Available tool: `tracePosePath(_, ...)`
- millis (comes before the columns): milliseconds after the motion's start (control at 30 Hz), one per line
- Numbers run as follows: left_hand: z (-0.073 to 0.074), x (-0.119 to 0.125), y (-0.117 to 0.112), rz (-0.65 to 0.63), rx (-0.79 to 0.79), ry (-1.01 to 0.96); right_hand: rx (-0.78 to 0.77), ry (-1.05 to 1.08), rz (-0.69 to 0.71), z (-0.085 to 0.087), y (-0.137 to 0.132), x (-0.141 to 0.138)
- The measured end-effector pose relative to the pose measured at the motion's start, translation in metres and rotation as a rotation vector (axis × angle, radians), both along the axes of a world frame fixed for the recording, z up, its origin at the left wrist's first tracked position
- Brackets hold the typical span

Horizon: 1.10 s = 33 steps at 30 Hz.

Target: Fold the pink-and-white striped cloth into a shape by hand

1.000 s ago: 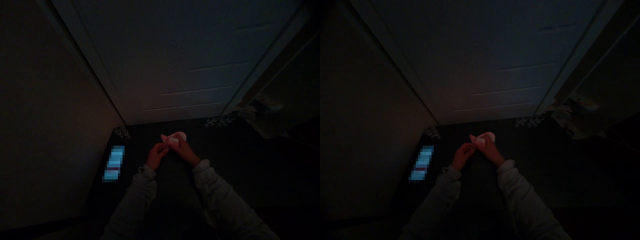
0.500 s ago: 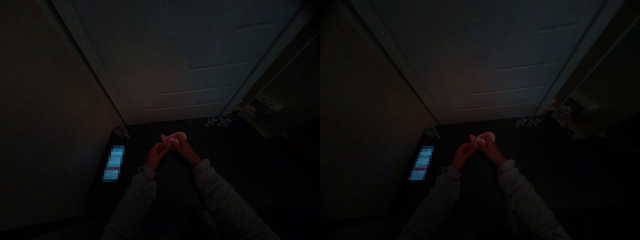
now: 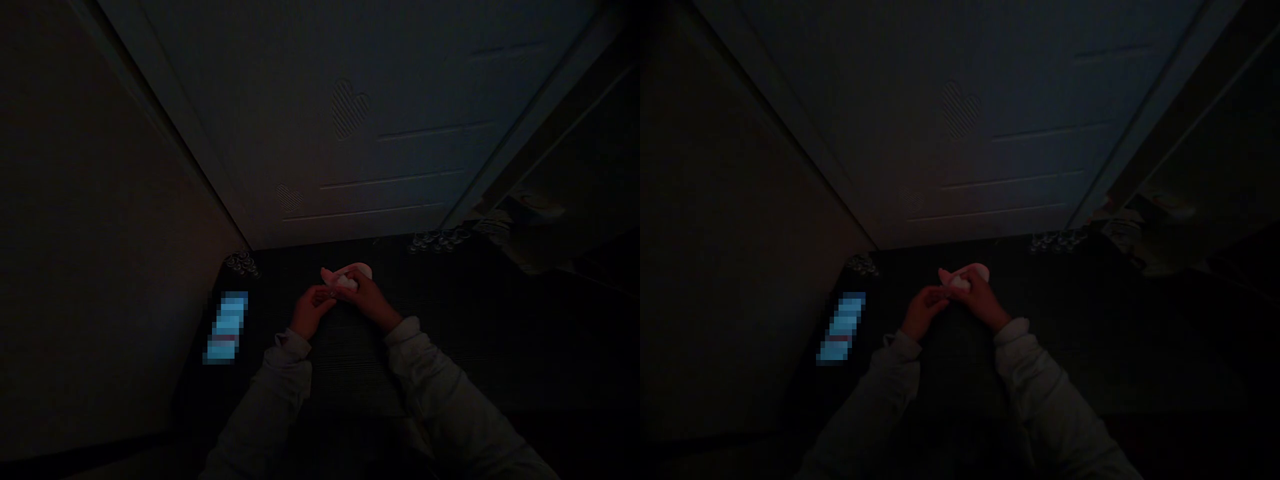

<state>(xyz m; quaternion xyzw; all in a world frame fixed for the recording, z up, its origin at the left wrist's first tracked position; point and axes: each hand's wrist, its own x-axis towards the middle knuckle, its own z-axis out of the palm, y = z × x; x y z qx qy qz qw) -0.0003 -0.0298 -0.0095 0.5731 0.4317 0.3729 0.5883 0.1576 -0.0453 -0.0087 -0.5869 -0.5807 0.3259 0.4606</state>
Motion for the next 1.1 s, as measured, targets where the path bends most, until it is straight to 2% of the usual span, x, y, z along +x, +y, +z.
tracePosePath(267,-0.003,-0.001,0.001,0.007,0.028,-0.004,0.013,0.017,-0.022,0.000,0.001,-0.003)
tracePosePath(500,-0.004,-0.002,0.001,-0.062,0.038,-0.050,0.031,0.035,-0.052,0.008,-0.002,-0.005)
tracePosePath(767,-0.002,-0.001,0.001,-0.009,0.068,0.008,0.030,0.025,-0.047,0.002,0.000,-0.003)
tracePosePath(967,-0.002,-0.001,0.000,-0.030,0.089,-0.018,0.079,-0.018,-0.046,0.008,-0.002,-0.002)
tracePosePath(1100,-0.004,-0.001,0.000,-0.012,0.071,-0.025,0.037,0.016,-0.045,0.008,-0.002,-0.003)
